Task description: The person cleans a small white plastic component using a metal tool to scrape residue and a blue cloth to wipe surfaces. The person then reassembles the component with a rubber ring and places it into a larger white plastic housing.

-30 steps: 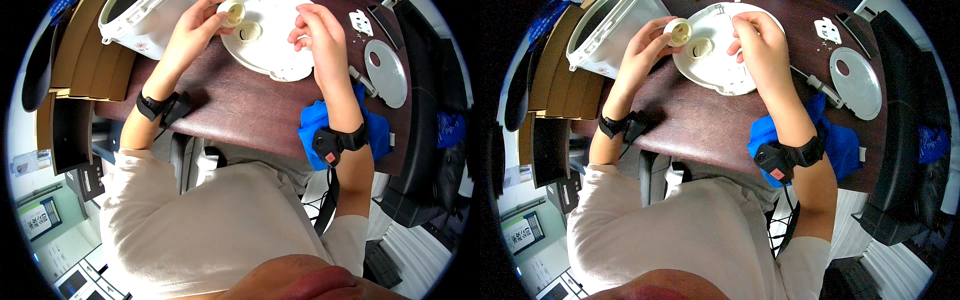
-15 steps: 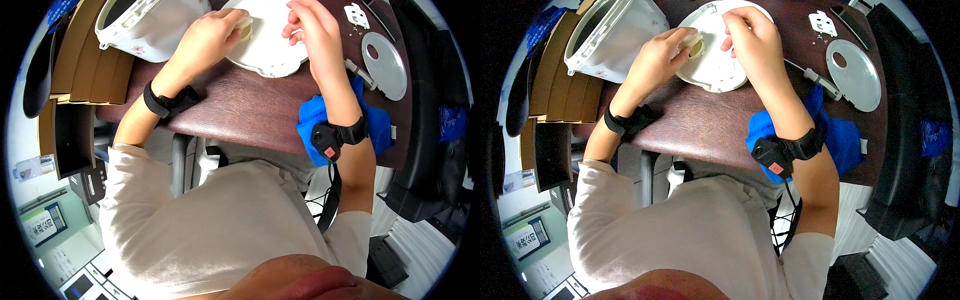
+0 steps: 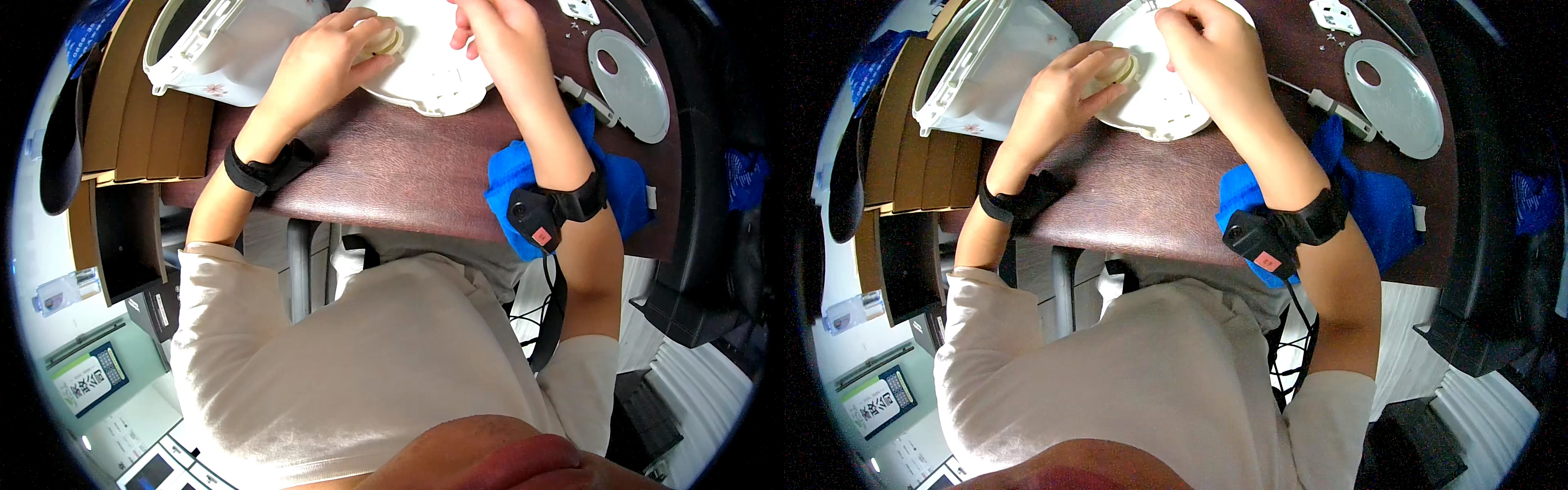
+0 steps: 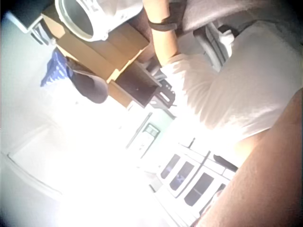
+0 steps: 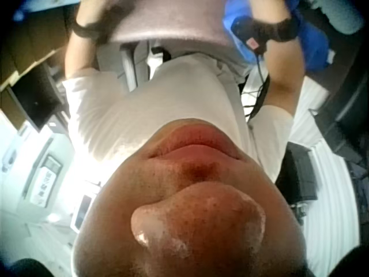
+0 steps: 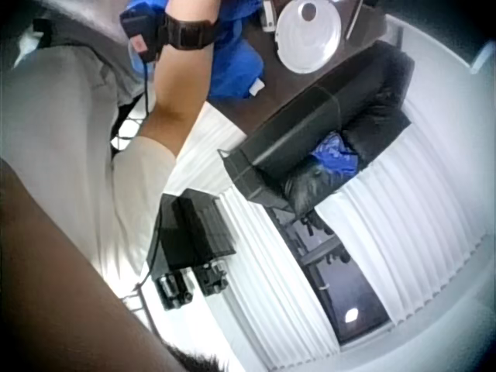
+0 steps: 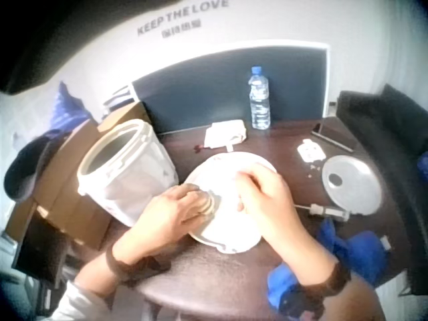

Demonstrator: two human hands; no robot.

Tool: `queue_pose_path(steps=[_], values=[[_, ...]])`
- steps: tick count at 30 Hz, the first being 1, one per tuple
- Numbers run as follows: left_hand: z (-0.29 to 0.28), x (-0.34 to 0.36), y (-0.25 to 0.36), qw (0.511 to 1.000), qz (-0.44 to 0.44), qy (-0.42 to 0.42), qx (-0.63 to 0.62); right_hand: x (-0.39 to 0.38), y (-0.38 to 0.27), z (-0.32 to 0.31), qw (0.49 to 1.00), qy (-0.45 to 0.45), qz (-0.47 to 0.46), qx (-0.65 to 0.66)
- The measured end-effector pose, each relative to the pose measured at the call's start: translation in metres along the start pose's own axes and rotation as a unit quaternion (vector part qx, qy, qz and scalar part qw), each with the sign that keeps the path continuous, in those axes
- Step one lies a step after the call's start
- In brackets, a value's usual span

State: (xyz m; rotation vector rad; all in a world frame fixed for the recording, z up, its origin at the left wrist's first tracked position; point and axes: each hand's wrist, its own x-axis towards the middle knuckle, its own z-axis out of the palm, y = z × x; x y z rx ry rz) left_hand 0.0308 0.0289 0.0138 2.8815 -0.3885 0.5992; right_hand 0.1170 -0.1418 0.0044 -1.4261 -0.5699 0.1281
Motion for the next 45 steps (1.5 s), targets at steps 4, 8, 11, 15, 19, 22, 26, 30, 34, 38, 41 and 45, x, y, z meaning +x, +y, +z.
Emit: queue_pose_path(steps=[4, 8, 11, 15, 19, 22, 26, 30, 34, 38, 41, 45], values=[[-0.007, 0.001, -0.008, 0.998, -0.013, -0.029, -0.048, 0.005, 0.027, -0.002, 0.954, -0.056, -0.051, -0.289], [-0.012, 0.001, -0.016, 0.995, 0.003, -0.048, -0.088, 0.010, 0.023, 0.010, 0.885, -0.179, 0.024, -0.430], [-0.005, -0.002, -0.025, 0.995, -0.005, -0.058, -0.084, 0.025, 0.011, 0.024, 0.839, -0.263, 0.120, -0.460], [-0.005, -0.002, -0.034, 0.991, -0.003, -0.063, -0.121, 0.046, 0.025, 0.040, 0.814, -0.279, 0.214, -0.462], [-0.003, -0.001, -0.045, 0.990, 0.007, -0.080, -0.119, 0.051, 0.029, 0.043, 0.803, -0.321, 0.236, -0.443], [0.000, -0.003, -0.051, 0.990, 0.014, -0.067, -0.121, 0.054, 0.023, 0.042, 0.805, -0.339, 0.281, -0.398], [-0.006, -0.002, -0.050, 0.979, -0.028, -0.080, -0.184, 0.049, 0.021, 0.039, 0.838, -0.299, 0.270, -0.368], [-0.016, 0.000, -0.043, 0.983, -0.029, -0.080, -0.163, 0.049, 0.022, 0.030, 0.878, -0.293, 0.284, -0.252], [-0.032, 0.002, -0.034, 0.986, -0.019, -0.074, -0.151, 0.049, 0.024, 0.027, 0.891, -0.285, 0.274, -0.224], [-0.031, 0.003, -0.030, 0.985, -0.020, -0.060, -0.158, 0.047, 0.026, 0.025, 0.887, -0.296, 0.291, -0.203], [-0.026, 0.004, -0.034, 0.980, -0.038, -0.047, -0.189, 0.044, 0.027, 0.026, 0.894, -0.282, 0.272, -0.218], [-0.030, 0.010, -0.030, 0.974, -0.054, -0.080, -0.207, 0.050, 0.034, 0.020, 0.897, -0.285, 0.290, -0.176]])
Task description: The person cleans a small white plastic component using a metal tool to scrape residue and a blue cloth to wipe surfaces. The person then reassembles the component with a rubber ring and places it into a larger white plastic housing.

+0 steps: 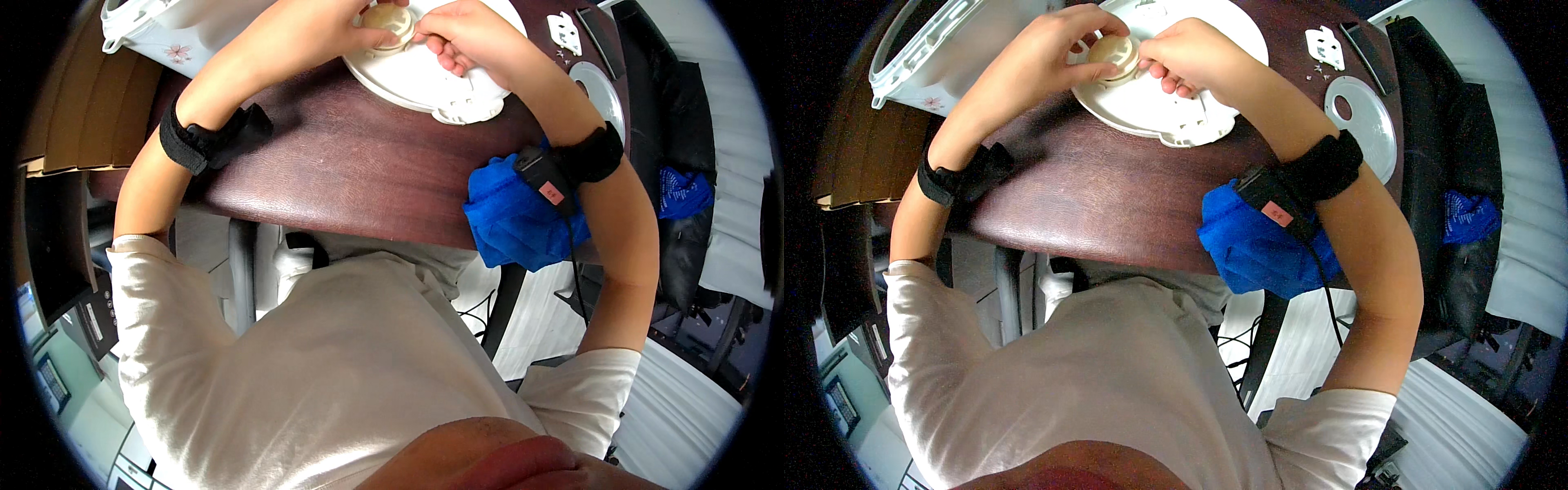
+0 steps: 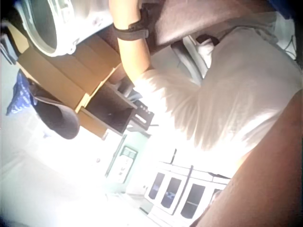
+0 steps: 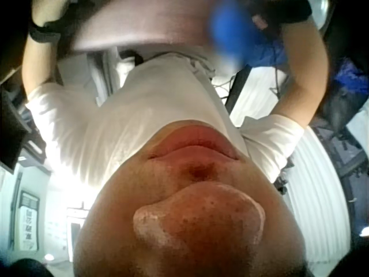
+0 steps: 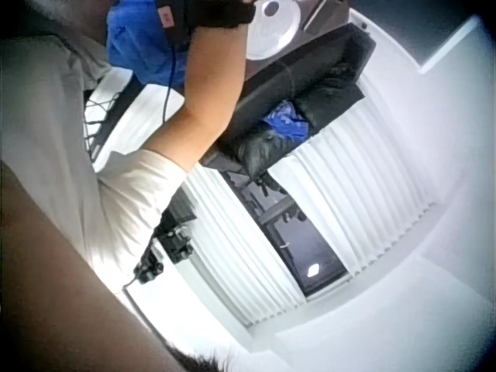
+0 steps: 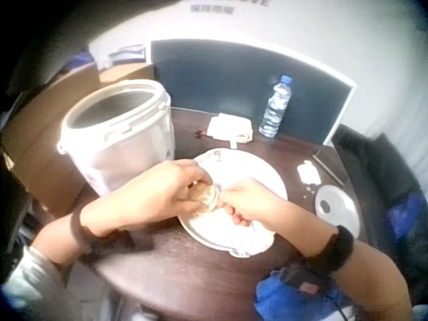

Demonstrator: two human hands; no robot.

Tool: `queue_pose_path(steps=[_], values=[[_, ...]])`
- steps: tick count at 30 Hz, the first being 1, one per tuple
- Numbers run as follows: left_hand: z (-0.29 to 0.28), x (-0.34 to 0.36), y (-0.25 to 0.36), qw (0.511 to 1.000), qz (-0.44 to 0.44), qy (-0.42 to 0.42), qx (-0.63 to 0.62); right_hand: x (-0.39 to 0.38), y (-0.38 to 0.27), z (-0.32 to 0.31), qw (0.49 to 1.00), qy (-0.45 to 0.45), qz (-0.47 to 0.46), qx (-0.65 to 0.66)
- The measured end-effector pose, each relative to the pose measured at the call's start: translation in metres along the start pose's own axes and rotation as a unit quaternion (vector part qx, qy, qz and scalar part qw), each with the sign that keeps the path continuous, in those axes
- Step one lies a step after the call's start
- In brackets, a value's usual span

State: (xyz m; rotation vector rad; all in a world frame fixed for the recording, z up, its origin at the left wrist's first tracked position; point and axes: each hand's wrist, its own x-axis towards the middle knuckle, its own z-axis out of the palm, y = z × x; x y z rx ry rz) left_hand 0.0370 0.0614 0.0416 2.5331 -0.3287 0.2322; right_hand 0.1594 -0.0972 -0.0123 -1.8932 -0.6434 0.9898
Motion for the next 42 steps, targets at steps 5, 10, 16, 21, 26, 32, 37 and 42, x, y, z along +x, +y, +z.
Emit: queue_pose_path(steps=[5, 10, 16, 21, 26, 32, 37, 42], values=[[0.020, 0.000, -0.022, 0.998, 0.058, 0.009, -0.003, -0.005, 0.001, -0.003, 1.000, -0.012, 0.001, -0.021], [0.022, -0.004, -0.031, 0.998, 0.052, -0.003, -0.020, -0.014, -0.011, -0.030, 0.904, 0.140, -0.182, -0.361], [0.021, -0.002, -0.027, 0.998, 0.050, 0.003, -0.026, -0.002, 0.029, -0.084, 0.838, 0.307, -0.162, -0.421], [0.007, -0.005, -0.015, 0.997, 0.034, -0.056, 0.028, -0.011, 0.029, -0.069, 0.890, 0.183, -0.114, -0.403], [0.018, -0.028, -0.009, 0.998, 0.052, -0.022, 0.012, -0.023, 0.034, -0.055, 0.884, 0.183, -0.138, -0.407], [0.014, -0.051, 0.006, 0.999, 0.017, -0.048, -0.009, -0.051, 0.042, -0.043, 0.867, 0.144, -0.143, -0.454], [0.018, -0.066, 0.009, 0.999, 0.025, -0.045, 0.005, -0.057, 0.053, -0.038, 0.883, 0.158, -0.056, -0.438], [0.022, -0.073, 0.005, 0.999, 0.010, -0.046, 0.003, -0.085, -0.032, 0.007, 0.812, 0.218, -0.089, -0.534]])
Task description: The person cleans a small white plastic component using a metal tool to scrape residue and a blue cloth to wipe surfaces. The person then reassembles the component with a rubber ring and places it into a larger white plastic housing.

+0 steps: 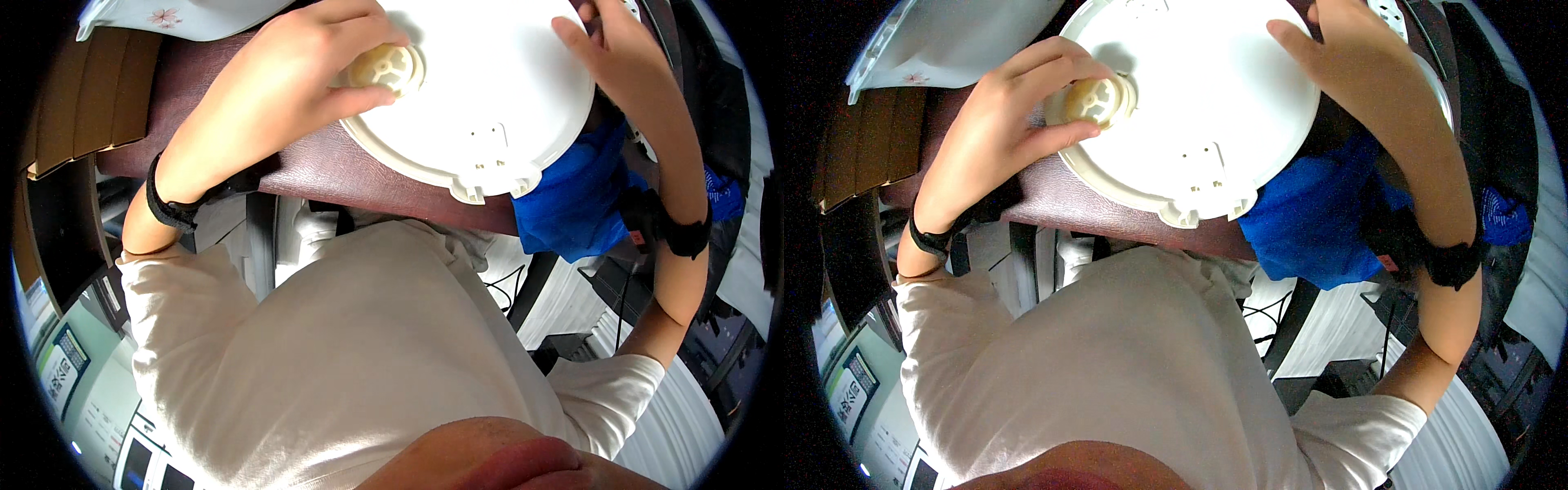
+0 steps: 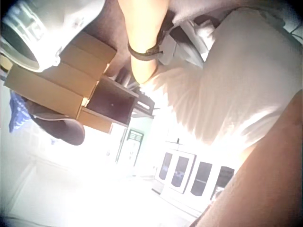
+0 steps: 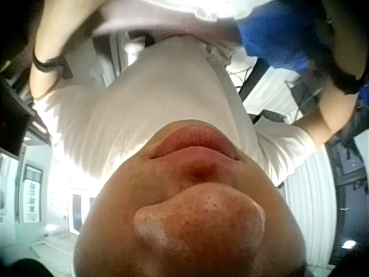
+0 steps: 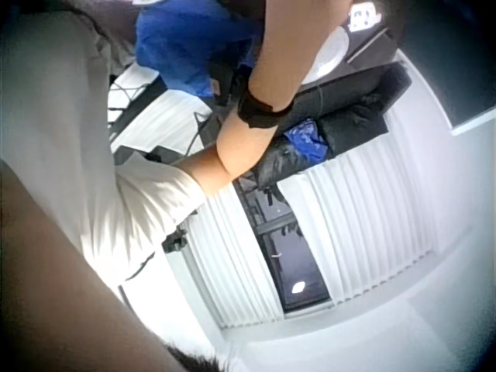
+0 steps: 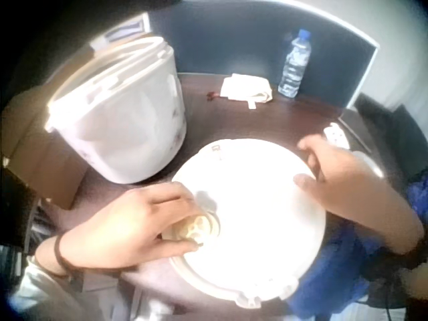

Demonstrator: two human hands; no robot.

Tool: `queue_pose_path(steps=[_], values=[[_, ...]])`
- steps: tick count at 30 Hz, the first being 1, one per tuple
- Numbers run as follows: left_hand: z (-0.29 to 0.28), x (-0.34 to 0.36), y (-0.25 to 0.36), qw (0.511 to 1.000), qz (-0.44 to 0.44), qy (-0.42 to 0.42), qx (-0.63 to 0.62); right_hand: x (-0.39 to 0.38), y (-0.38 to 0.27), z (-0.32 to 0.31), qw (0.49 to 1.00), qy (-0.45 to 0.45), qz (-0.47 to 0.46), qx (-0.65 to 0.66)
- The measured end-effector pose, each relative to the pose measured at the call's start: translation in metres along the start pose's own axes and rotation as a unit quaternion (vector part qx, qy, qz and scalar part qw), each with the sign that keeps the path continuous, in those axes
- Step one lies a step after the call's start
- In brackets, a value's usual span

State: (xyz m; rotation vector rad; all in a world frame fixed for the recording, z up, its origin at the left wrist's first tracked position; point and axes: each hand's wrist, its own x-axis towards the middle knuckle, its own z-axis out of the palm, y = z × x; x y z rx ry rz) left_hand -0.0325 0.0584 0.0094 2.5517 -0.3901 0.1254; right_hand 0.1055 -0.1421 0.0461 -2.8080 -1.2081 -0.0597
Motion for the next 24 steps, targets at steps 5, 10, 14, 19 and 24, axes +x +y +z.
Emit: queue_pose_path(steps=[5, 10, 14, 19, 24], values=[[0.001, 0.004, 0.001, 0.999, 0.025, 0.014, 0.017, -0.001, -0.008, -0.007, 0.992, 0.047, -0.032, -0.110], [0.005, -0.001, 0.001, 0.999, 0.007, 0.028, 0.038, 0.018, 0.019, 0.018, 0.988, -0.109, 0.105, 0.014], [0.008, 0.000, -0.001, 0.999, -0.015, 0.026, 0.029, 0.008, 0.060, 0.048, 0.996, -0.023, -0.075, -0.030], [0.004, -0.001, 0.001, 0.992, 0.013, 0.017, 0.121, 0.001, 0.034, 0.037, 0.999, -0.005, -0.040, -0.030], [0.004, -0.001, 0.001, 0.994, 0.051, 0.018, 0.099, 0.002, 0.055, 0.042, 0.992, -0.010, -0.108, -0.066]])
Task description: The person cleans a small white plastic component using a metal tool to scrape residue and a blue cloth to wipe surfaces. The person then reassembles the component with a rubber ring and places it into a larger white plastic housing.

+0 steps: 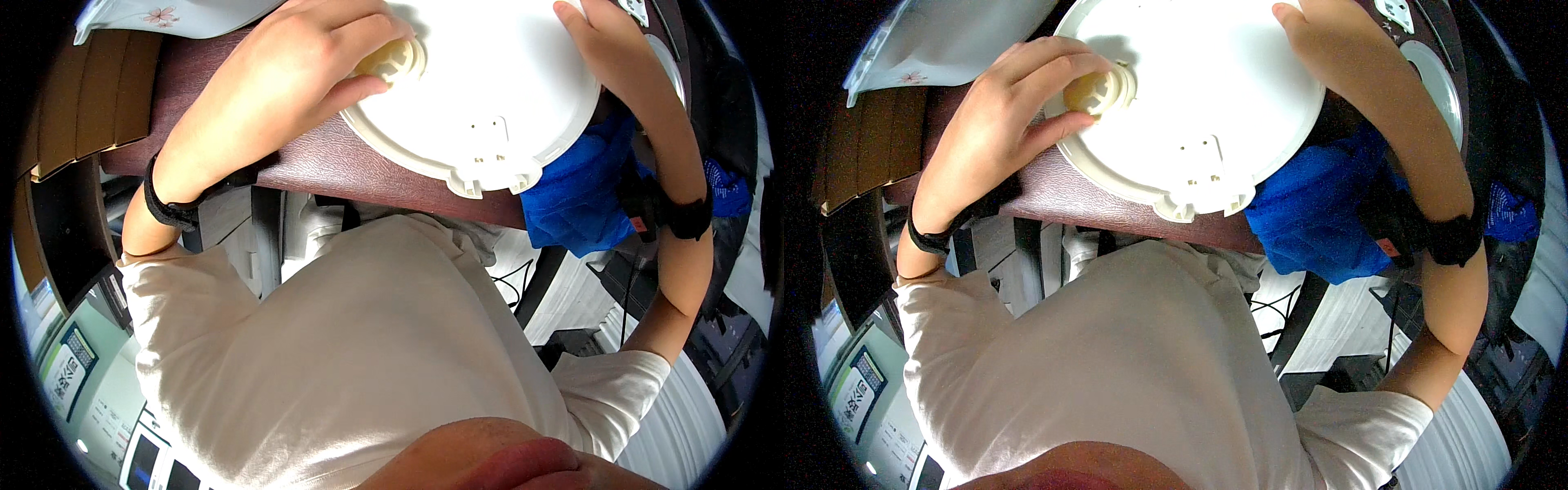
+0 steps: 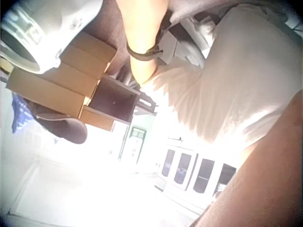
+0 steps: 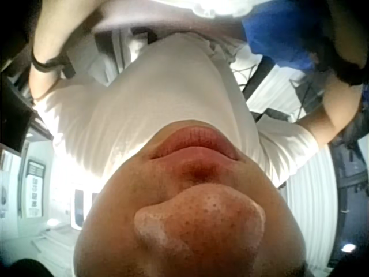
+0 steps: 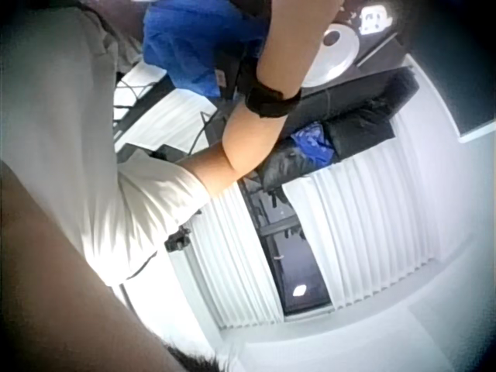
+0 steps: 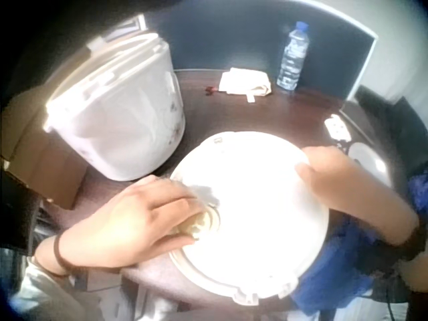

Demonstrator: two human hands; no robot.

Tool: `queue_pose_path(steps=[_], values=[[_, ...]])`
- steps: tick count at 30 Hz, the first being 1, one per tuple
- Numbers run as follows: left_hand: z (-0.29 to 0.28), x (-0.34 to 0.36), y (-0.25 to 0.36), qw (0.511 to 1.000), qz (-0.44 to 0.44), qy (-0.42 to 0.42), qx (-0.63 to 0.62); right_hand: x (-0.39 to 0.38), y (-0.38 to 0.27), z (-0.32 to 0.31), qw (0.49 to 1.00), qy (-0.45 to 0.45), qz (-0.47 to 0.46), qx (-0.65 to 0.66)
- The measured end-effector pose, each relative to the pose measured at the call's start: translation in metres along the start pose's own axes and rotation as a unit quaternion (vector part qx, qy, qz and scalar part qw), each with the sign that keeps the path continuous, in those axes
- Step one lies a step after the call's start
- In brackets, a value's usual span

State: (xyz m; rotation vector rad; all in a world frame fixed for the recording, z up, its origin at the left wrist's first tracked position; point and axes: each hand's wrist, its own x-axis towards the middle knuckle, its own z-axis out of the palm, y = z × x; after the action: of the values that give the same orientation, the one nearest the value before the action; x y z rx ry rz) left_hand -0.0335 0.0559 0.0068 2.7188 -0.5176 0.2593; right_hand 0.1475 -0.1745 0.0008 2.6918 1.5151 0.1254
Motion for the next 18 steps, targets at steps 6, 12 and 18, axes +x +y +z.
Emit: queue_pose_path(steps=[6, 12, 18], values=[[-0.010, 0.009, -0.009, 0.994, 0.083, -0.060, -0.028, -0.002, -0.016, -0.009, 0.999, 0.004, 0.032, 0.012], [-0.007, 0.004, -0.010, 0.998, 0.046, -0.030, -0.036, -0.002, -0.014, -0.007, 0.998, -0.018, 0.047, 0.026], [-0.011, 0.009, -0.009, 0.995, 0.052, -0.077, -0.029, -0.004, 0.001, 0.002, 0.997, -0.001, -0.060, -0.041]])
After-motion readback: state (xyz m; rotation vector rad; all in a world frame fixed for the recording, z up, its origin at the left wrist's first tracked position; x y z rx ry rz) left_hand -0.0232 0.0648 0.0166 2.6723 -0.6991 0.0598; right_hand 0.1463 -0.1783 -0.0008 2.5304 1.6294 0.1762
